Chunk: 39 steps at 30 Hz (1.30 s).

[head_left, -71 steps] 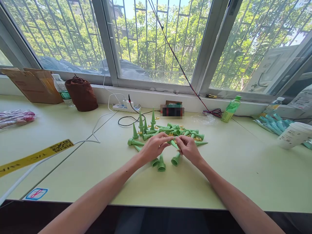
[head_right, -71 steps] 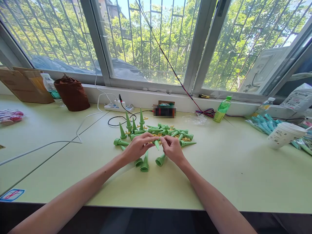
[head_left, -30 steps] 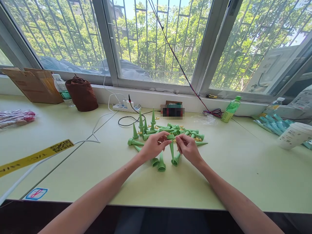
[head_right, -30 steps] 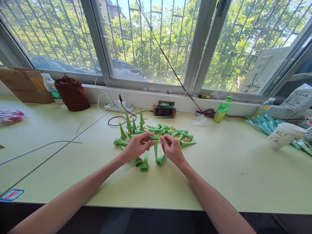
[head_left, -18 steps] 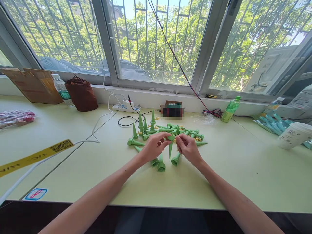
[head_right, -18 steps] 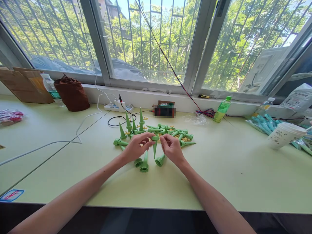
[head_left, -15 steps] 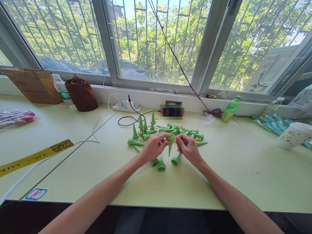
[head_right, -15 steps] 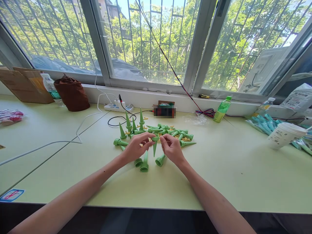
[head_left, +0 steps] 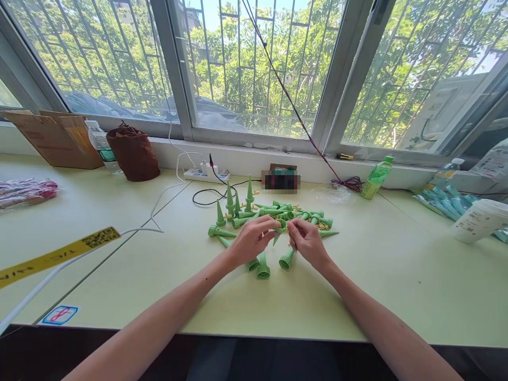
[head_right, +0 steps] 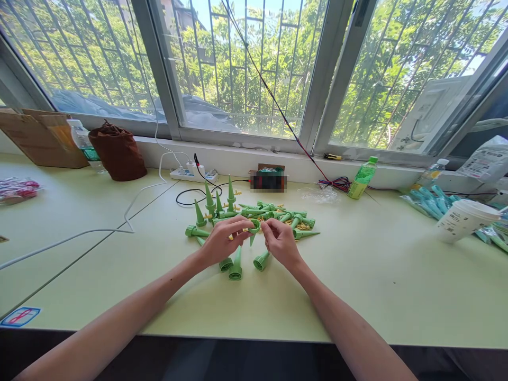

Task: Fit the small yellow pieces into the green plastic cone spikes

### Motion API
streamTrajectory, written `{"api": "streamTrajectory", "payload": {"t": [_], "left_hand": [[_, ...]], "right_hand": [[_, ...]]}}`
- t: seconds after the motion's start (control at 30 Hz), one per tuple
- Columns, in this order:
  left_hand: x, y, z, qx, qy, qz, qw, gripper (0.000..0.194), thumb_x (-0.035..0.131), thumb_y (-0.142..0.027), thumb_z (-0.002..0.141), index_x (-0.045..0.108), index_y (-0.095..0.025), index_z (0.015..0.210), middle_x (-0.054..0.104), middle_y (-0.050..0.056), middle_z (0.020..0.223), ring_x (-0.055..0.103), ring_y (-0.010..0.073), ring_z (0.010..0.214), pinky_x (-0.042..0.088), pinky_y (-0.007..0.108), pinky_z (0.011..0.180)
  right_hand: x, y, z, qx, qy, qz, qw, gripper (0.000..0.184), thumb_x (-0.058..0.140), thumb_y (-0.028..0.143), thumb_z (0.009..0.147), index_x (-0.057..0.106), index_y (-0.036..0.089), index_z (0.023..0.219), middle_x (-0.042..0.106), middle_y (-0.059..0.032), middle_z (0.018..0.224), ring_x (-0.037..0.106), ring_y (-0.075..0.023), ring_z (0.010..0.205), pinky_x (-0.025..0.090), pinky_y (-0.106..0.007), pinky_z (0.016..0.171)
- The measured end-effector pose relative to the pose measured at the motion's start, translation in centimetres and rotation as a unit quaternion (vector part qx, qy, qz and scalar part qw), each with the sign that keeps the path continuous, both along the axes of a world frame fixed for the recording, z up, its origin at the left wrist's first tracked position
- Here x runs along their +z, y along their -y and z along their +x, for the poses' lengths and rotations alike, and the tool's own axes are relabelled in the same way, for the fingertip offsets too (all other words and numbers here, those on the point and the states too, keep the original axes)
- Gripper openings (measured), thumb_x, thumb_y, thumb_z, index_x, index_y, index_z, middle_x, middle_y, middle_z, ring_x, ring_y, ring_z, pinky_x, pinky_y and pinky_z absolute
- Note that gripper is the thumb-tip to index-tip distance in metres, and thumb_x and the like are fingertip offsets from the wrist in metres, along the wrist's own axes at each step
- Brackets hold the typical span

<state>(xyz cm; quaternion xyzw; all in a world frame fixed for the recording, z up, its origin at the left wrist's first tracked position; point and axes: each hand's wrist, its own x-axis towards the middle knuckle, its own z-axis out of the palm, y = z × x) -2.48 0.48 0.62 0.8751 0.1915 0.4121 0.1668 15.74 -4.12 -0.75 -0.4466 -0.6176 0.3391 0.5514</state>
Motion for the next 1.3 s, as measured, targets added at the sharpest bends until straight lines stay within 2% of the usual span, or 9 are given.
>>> {"api": "streamTrajectory", "payload": {"t": [0.27, 0.5, 0.73, 0.87, 0.97, 1.03, 1.1, 1.2, 1.3], "left_hand": [[0.0, 0.0, -0.1, -0.01, -0.025, 0.036, 0.999, 0.022, 0.046, -0.028, 0.096, 0.065, -0.018, 0.098, 0.065, 0.007, 0.09, 0.058, 0.0126, 0.069, 0.048, 0.023, 0.06], [-0.2, 0.0, -0.1, -0.009, -0.041, 0.06, 0.997, 0.021, 0.046, -0.026, 0.096, 0.065, -0.018, 0.1, 0.065, 0.007, 0.089, 0.057, 0.0124, 0.071, 0.047, 0.021, 0.059], [0.0, 0.5, 0.1, 0.008, -0.042, 0.034, 0.999, 0.02, 0.055, -0.032, 0.092, 0.065, -0.02, 0.105, 0.064, 0.005, 0.096, 0.055, 0.0081, 0.062, 0.047, 0.02, 0.057], [0.0, 0.6, 0.1, 0.014, -0.044, 0.012, 0.999, 0.03, 0.054, -0.035, 0.092, 0.057, -0.022, 0.119, 0.063, 0.004, 0.097, 0.055, 0.0079, 0.06, 0.048, 0.021, 0.059], [0.1, 0.6, 0.2, 0.033, -0.014, -0.014, 0.999, 0.031, 0.053, -0.036, 0.093, 0.051, -0.02, 0.119, 0.062, 0.005, 0.101, 0.055, 0.007, 0.059, 0.046, 0.021, 0.057], [0.2, 0.5, 0.2, 0.054, 0.013, -0.033, 0.998, 0.029, 0.053, -0.038, 0.092, 0.05, -0.018, 0.112, 0.061, 0.005, 0.102, 0.053, 0.0061, 0.056, 0.044, 0.021, 0.056], [0.4, 0.4, 0.3, 0.078, 0.025, -0.046, 0.996, 0.025, 0.049, -0.041, 0.093, 0.054, -0.016, 0.096, 0.062, 0.003, 0.09, 0.051, 0.0071, 0.055, 0.042, 0.021, 0.055], [0.7, 0.5, 0.3, 0.091, 0.009, -0.073, 0.993, 0.047, 0.038, -0.043, 0.098, 0.054, -0.015, 0.063, 0.057, 0.0, 0.061, 0.05, 0.0093, 0.053, 0.038, 0.022, 0.055], [0.9, 0.7, 0.5, 0.082, -0.011, -0.14, 0.987, 0.064, 0.032, -0.046, 0.099, 0.054, -0.014, 0.048, 0.054, 0.0, 0.046, 0.049, 0.0084, 0.045, 0.038, 0.023, 0.055]], "right_hand": [[0.3, 0.1, 0.0, -0.003, 0.024, -0.004, 1.0, 0.038, 0.052, 0.049, 0.091, 0.047, 0.021, 0.065, 0.042, 0.0062, 0.043, 0.038, -0.0097, 0.037, 0.031, -0.024, 0.041], [0.3, 0.0, 0.1, -0.006, 0.028, -0.021, 0.999, 0.039, 0.052, 0.049, 0.089, 0.048, 0.02, 0.062, 0.043, 0.0059, 0.042, 0.036, -0.0089, 0.035, 0.029, -0.024, 0.039], [0.4, 0.0, 0.0, 0.001, 0.017, -0.015, 1.0, 0.038, 0.053, 0.045, 0.09, 0.047, 0.02, 0.062, 0.042, 0.0061, 0.043, 0.037, -0.0087, 0.036, 0.03, -0.024, 0.04], [0.3, 0.0, 0.0, 0.005, 0.002, -0.011, 1.0, 0.037, 0.052, 0.046, 0.091, 0.048, 0.02, 0.065, 0.041, 0.0065, 0.045, 0.037, -0.0088, 0.037, 0.03, -0.023, 0.039], [0.1, 0.0, 0.0, -0.001, -0.01, -0.01, 1.0, 0.036, 0.052, 0.047, 0.091, 0.048, 0.02, 0.067, 0.04, 0.0067, 0.046, 0.038, -0.0089, 0.038, 0.032, -0.023, 0.04], [0.1, 0.0, -0.1, -0.006, -0.017, -0.003, 1.0, 0.035, 0.052, 0.047, 0.092, 0.048, 0.02, 0.069, 0.04, 0.0066, 0.048, 0.038, -0.0087, 0.038, 0.033, -0.023, 0.04], [0.0, 0.1, -0.1, -0.012, -0.02, 0.006, 1.0, 0.035, 0.052, 0.047, 0.092, 0.049, 0.02, 0.071, 0.041, 0.0064, 0.05, 0.038, -0.0086, 0.039, 0.035, -0.023, 0.041], [0.1, 0.1, -0.2, -0.018, -0.016, 0.02, 1.0, 0.034, 0.053, 0.048, 0.091, 0.05, 0.019, 0.072, 0.042, 0.0057, 0.052, 0.04, -0.0087, 0.041, 0.035, -0.023, 0.041], [0.2, 0.2, -0.2, -0.022, -0.008, 0.027, 0.999, 0.034, 0.054, 0.047, 0.091, 0.05, 0.019, 0.072, 0.043, 0.0055, 0.052, 0.04, -0.0087, 0.041, 0.035, -0.023, 0.041]]}}
